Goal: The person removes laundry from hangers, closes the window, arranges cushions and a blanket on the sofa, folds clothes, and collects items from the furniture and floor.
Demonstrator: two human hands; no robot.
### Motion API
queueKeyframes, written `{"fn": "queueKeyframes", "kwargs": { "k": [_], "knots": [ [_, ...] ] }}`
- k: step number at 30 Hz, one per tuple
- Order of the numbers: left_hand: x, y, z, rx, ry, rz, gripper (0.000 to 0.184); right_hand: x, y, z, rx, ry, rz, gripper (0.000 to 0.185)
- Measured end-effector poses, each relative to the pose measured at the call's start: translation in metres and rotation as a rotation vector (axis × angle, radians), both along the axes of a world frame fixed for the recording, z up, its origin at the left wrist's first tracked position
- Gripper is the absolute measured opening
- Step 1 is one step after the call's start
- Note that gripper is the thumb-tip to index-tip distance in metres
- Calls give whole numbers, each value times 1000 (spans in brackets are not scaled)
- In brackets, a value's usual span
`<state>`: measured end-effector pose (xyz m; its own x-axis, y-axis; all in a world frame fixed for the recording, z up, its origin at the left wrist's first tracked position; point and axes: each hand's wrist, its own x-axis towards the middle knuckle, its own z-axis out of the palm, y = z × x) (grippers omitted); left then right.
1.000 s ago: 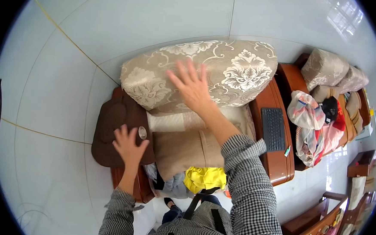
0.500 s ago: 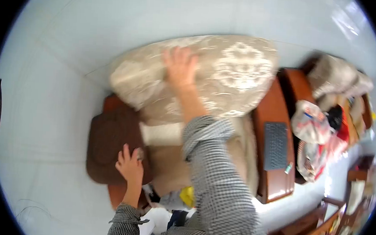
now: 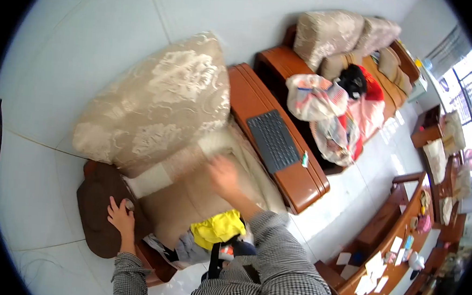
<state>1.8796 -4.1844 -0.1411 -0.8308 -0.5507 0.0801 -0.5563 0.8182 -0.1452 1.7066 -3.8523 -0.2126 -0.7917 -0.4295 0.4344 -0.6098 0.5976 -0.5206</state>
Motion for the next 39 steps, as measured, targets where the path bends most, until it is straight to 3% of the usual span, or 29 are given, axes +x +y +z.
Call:
{"fn": "queueKeyframes", "kwargs": {
  "k": [3, 4, 5, 6, 7, 9, 10, 12, 13, 15, 16, 17, 18, 20, 22, 23, 27, 29, 31, 32, 34, 35, 36, 38, 39],
  "knots": [
    [7, -10, 2, 138, -28, 13, 55, 152, 206, -68, 376, -358, -416, 44],
    [9, -16, 3, 219, -26, 41, 57, 198, 259, -40, 412, -812, -617, 40],
    [12, -21, 3, 278, 10, 51, 60, 262, 324, -56, 468, -825, -831, 31],
    [17, -17, 0, 255, 99, 19, 60, 303, 360, -27, 462, -1049, -1069, 24],
    [22, -10, -5, 232, 185, -9, 60, 354, 421, -44, 1312, -1185, -511, 23],
    [31, 19, -4, 156, 273, -63, 60, 391, 442, 6, 805, -1394, -1323, 25],
    [32, 56, 6, 180, 257, -69, 58, 407, 449, 35, 546, -1294, -1710, 26],
    [50, 96, -29, 312, 344, -257, 58, 414, 465, 19, 778, -1295, -1224, 26],
    [64, 129, -38, 449, 336, -238, 57, 420, 476, -1, 876, -1272, -978, 25],
    [90, 181, -60, 652, 251, -206, 57, 434, 536, -162, 1063, -1372, -738, 30],
    [111, 195, -78, 714, 175, -191, 57, 374, 488, -99, 548, -1350, -1121, 34],
    [134, 206, -93, 677, 136, -183, 57, 322, 447, -39, 480, -1250, -981, 38],
    [161, 217, -103, 641, 100, -172, 58, 295, 443, -47, 428, -1165, -862, 38],
    [217, 230, -106, 777, 51, 130, 57, 247, 427, -41, 300, -971, -640, 38],
    [281, 236, -103, 884, 171, 317, 52, 217, 420, -48, 208, -825, -478, 35],
    [330, 231, -135, 969, 393, 389, 50, 207, 408, -30, 150, -811, -407, 34],
    [439, 275, -113, 768, 126, 759, 45, 199, 390, -24, 184, -877, -304, 38],
    [503, 281, -150, 620, -372, 425, 30, 201, 386, -34, 166, -896, -270, 42],
    [511, 322, -134, 491, -680, 34, 23, 194, 384, -37, 162, -890, -254, 44],
    [509, 342, -132, 458, -728, -117, 20, 192, 385, -39, 164, -897, -240, 45],
    [471, 397, -110, 565, -677, -170, 14, 175, 395, -56, 154, -1004, -314, 53],
    [449, 420, -119, 1270, -338, 454, 16, 166, 403, -70, 152, -1024, -379, 56],
    [422, 445, -122, 1653, 316, 1162, 20, 153, 411, -82, 142, -1030, -447, 58],
    [354, 487, -116, 1544, 228, 917, 30, 128, 427, -100, -74, -1166, -627, 60],
    [314, 500, -123, 1644, 286, 1041, 35, 110, 429, -78, -220, -1371, -695, 67]
  ]
}}
